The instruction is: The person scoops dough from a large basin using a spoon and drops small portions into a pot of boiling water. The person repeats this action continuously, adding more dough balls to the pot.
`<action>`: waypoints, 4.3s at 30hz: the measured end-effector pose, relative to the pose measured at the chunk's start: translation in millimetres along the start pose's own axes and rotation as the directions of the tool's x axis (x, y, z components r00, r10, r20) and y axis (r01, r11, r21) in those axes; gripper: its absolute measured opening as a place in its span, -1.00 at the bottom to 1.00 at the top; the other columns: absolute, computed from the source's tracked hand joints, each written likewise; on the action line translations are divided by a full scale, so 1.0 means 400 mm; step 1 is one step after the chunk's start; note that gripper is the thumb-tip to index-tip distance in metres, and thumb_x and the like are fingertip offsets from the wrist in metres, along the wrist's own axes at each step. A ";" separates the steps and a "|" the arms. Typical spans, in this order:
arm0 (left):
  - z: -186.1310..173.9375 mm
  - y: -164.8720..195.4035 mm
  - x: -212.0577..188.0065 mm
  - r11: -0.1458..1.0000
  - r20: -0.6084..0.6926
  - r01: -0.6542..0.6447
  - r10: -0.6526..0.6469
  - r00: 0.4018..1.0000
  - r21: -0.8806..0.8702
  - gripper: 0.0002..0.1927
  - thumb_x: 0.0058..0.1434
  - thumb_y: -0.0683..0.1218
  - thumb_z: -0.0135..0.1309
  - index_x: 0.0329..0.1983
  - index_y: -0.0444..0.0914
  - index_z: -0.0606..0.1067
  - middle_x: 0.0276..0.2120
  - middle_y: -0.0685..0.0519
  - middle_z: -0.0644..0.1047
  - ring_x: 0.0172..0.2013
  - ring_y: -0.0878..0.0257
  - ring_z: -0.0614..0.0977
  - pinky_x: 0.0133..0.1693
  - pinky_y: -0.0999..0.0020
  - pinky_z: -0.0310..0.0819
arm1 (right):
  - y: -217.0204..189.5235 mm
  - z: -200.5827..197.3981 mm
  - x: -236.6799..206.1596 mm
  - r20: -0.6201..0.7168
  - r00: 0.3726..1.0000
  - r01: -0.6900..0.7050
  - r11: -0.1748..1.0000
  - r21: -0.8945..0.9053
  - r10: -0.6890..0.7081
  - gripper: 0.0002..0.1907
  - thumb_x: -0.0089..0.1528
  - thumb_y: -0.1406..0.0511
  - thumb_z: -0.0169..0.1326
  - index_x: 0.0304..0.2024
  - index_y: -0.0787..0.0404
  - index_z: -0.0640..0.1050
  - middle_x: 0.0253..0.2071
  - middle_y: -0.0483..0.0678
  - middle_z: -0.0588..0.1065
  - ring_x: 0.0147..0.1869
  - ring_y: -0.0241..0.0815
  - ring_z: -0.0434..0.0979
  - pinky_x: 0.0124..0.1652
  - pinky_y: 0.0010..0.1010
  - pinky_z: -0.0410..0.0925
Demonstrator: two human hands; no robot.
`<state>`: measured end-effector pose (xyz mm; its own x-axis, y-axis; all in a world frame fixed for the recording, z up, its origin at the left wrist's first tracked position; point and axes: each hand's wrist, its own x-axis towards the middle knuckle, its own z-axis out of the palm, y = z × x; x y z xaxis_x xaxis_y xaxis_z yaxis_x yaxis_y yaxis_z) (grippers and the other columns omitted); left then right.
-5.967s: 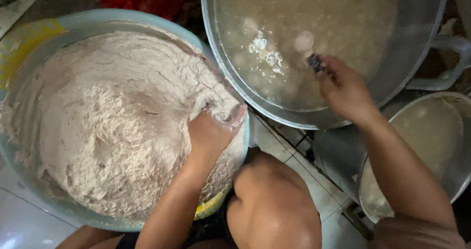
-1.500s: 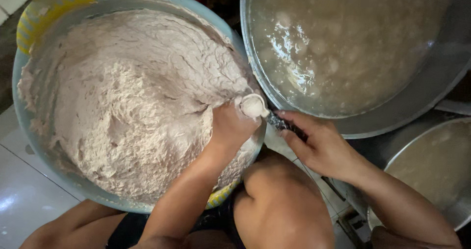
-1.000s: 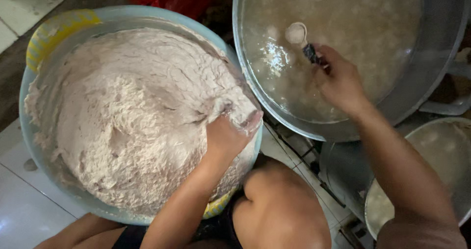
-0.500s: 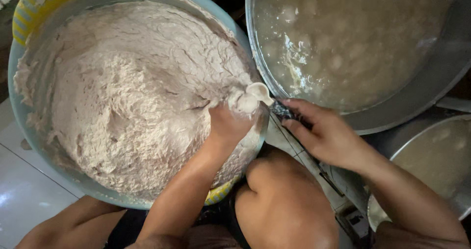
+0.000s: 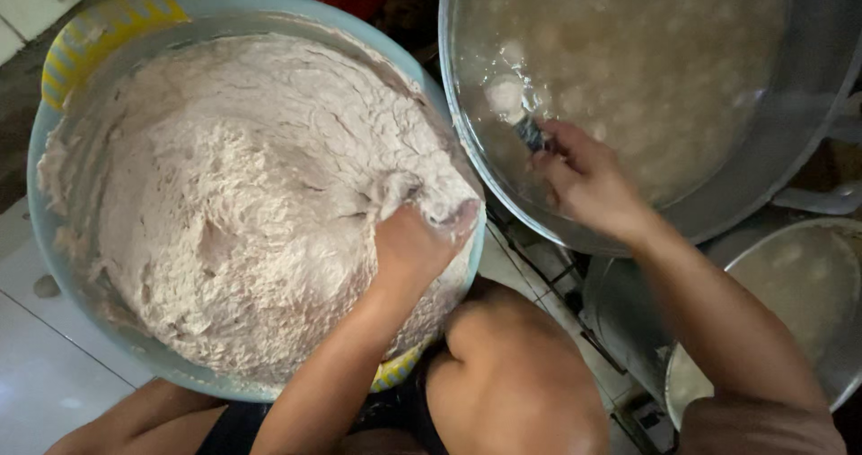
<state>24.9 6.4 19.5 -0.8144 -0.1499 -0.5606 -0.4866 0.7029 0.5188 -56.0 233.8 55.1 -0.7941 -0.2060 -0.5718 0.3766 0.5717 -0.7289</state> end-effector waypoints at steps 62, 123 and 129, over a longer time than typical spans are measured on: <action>-0.036 -0.005 0.080 0.698 -0.647 -0.693 0.446 0.618 -0.181 -0.64 0.04 -0.09 0.32 -0.13 -0.30 0.54 -0.25 -0.18 0.60 -0.20 -0.18 0.65 -0.10 0.05 0.55 | -0.134 0.060 -0.140 0.081 0.996 0.050 0.997 -0.058 -0.045 -0.57 0.31 0.35 0.02 0.25 0.23 0.47 -0.27 -0.10 0.60 -0.24 -0.39 0.54 -0.31 -0.52 0.41; 0.008 -0.033 0.068 0.751 -0.571 -0.590 0.355 0.740 -0.297 -0.70 0.06 -0.11 0.33 -0.15 -0.28 0.57 -0.29 -0.11 0.63 -0.25 -0.07 0.68 -0.20 0.14 0.58 | -0.133 0.058 -0.115 0.151 0.847 0.531 0.818 -0.221 -0.509 -0.59 0.34 0.37 0.05 0.23 0.35 0.42 -0.03 0.08 0.55 -0.06 -0.25 0.57 -0.15 -0.40 0.44; 0.018 -0.038 0.074 0.908 -0.318 -0.341 0.257 0.913 -0.245 -0.70 -0.05 -0.02 0.36 -0.28 -0.24 0.63 -0.35 -0.16 0.65 -0.27 -0.12 0.71 -0.20 0.10 0.60 | -0.126 0.079 -0.121 0.293 0.953 0.081 0.996 -0.022 -0.071 -0.52 0.31 0.34 0.06 0.29 0.27 0.44 -0.33 -0.10 0.61 -0.29 -0.41 0.49 -0.34 -0.50 0.41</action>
<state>10.5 -4.0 -9.6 -0.9688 -0.1775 -0.1732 -0.2417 0.5188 0.8200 -21.6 190.0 107.5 -0.6443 -0.4698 -0.6035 0.3004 0.5703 -0.7646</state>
